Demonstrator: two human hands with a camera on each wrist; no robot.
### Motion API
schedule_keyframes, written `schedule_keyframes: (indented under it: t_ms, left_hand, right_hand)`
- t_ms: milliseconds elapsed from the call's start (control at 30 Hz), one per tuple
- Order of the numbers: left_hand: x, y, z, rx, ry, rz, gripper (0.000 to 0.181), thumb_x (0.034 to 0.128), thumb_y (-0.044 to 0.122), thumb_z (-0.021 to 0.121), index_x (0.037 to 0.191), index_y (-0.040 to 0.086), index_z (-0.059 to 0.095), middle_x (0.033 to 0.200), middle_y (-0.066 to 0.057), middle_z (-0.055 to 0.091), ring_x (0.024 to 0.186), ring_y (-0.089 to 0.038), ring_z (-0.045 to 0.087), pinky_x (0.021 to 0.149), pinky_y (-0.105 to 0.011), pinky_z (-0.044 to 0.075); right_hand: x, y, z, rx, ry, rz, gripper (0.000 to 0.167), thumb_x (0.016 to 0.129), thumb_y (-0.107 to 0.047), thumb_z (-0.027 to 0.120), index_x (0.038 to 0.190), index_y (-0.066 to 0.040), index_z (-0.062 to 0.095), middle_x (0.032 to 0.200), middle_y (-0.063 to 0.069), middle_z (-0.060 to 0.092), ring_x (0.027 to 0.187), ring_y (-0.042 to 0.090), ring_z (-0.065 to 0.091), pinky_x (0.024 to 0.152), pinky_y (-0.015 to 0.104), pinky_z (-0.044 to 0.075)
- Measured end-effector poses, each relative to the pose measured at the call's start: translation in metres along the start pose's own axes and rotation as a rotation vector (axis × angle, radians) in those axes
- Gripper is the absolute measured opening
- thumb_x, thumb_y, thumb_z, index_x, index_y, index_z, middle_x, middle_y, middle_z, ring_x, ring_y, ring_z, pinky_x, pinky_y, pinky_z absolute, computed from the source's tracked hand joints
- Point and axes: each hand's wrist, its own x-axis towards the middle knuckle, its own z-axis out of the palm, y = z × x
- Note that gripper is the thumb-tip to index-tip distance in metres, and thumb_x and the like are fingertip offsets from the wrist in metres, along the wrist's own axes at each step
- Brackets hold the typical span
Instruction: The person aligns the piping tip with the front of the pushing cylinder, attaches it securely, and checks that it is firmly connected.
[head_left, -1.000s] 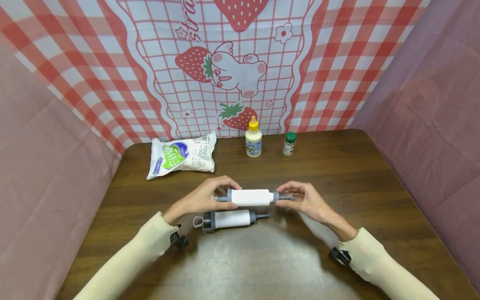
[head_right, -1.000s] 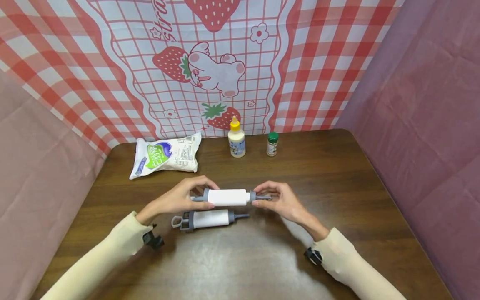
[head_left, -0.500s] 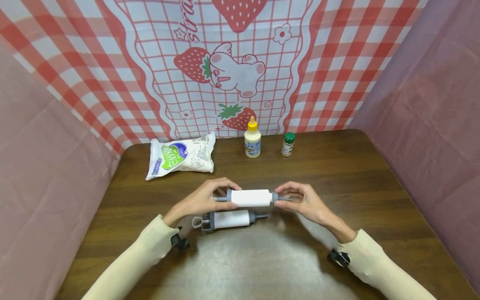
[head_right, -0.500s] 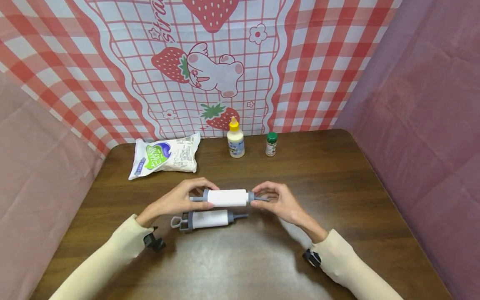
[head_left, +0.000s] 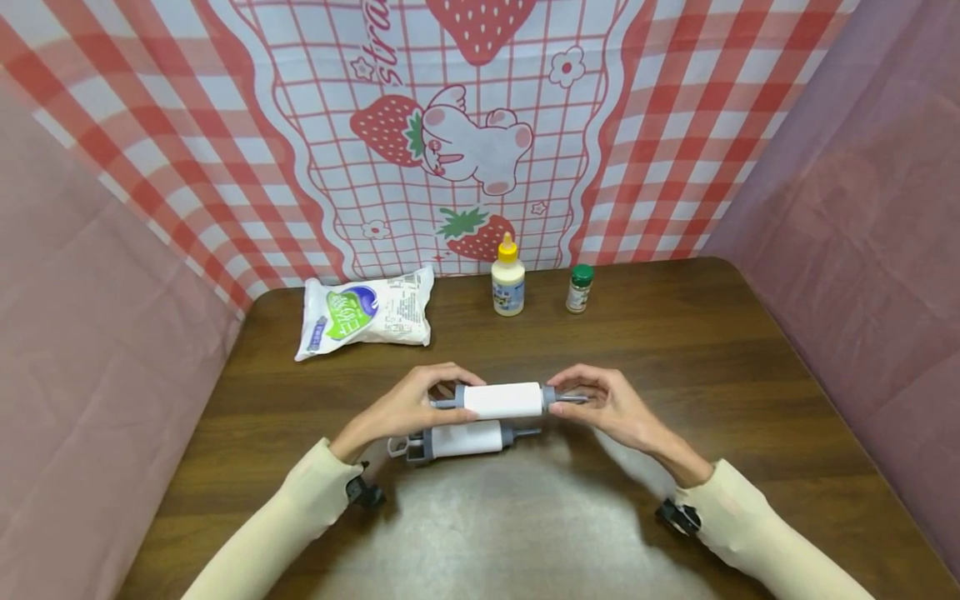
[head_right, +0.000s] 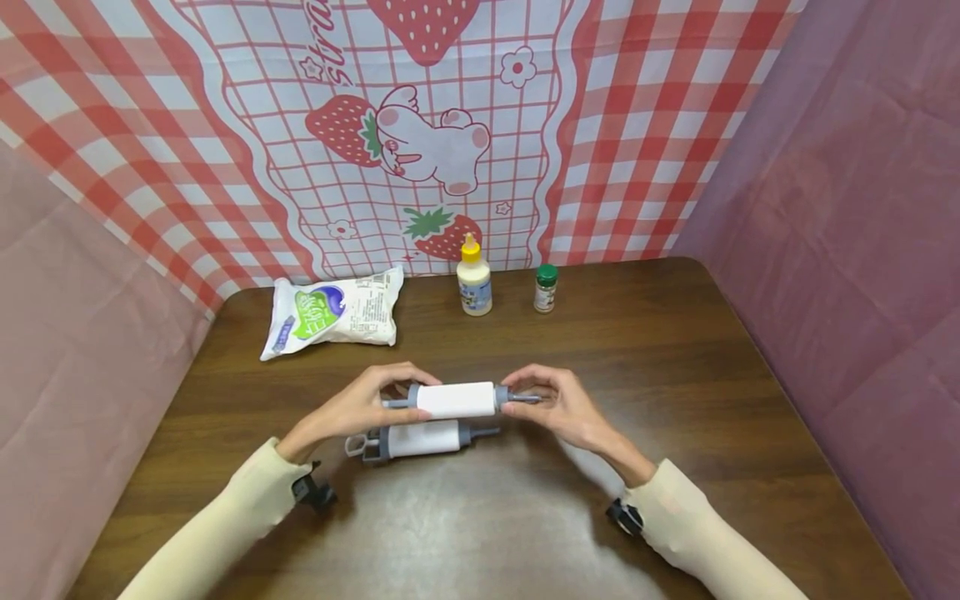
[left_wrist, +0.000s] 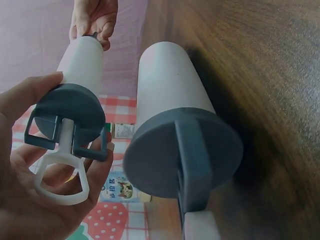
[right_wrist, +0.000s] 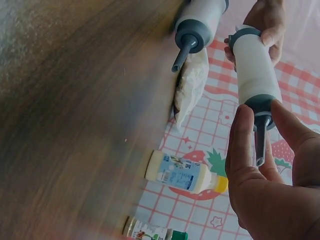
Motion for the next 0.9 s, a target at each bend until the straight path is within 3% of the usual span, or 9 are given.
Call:
schedule_keyframes:
  t_ms: [300, 433, 600, 900]
  left_hand:
    - [0.001, -0.002, 0.005, 0.003, 0.052, 0.04, 0.044, 0.0842, 0.025, 0.088, 0.125, 0.02, 0.073, 0.12, 0.0, 0.074, 0.104, -0.014, 0.068, 0.092, -0.036, 0.061]
    - [0.001, -0.003, 0.008, 0.016, 0.078, 0.052, 0.045, 0.0831, 0.022, 0.089, 0.125, 0.017, 0.073, 0.12, -0.001, 0.073, 0.106, -0.015, 0.069, 0.094, -0.035, 0.061]
    - [0.002, -0.002, 0.012, 0.008, 0.108, 0.064, 0.045, 0.083, 0.02, 0.089, 0.125, 0.014, 0.073, 0.12, -0.004, 0.072, 0.107, -0.017, 0.069, 0.095, -0.033, 0.061]
    - [0.003, -0.001, 0.016, 0.012, 0.122, 0.067, 0.045, 0.0841, 0.023, 0.089, 0.125, 0.015, 0.073, 0.119, -0.003, 0.072, 0.107, -0.017, 0.069, 0.094, -0.034, 0.062]
  right_hand:
    - [0.001, 0.002, 0.002, 0.018, 0.017, 0.019, 0.03, 0.094, -0.012, 0.077, 0.123, -0.006, 0.072, 0.126, 0.017, 0.073, 0.112, 0.007, 0.07, 0.096, 0.024, 0.059]
    - [0.002, 0.001, 0.004, 0.094, 0.01, 0.067, 0.031, 0.095, -0.009, 0.075, 0.124, 0.001, 0.069, 0.122, 0.024, 0.072, 0.101, 0.011, 0.075, 0.09, 0.031, 0.063]
    - [0.003, 0.002, 0.005, 0.139, 0.008, 0.1, 0.032, 0.099, -0.008, 0.07, 0.125, 0.01, 0.064, 0.105, 0.029, 0.074, 0.086, 0.026, 0.078, 0.08, 0.042, 0.065]
    - [0.006, 0.002, 0.005, 0.134, 0.017, 0.143, 0.031, 0.102, -0.012, 0.066, 0.121, 0.013, 0.065, 0.099, 0.032, 0.074, 0.08, 0.021, 0.077, 0.077, 0.038, 0.066]
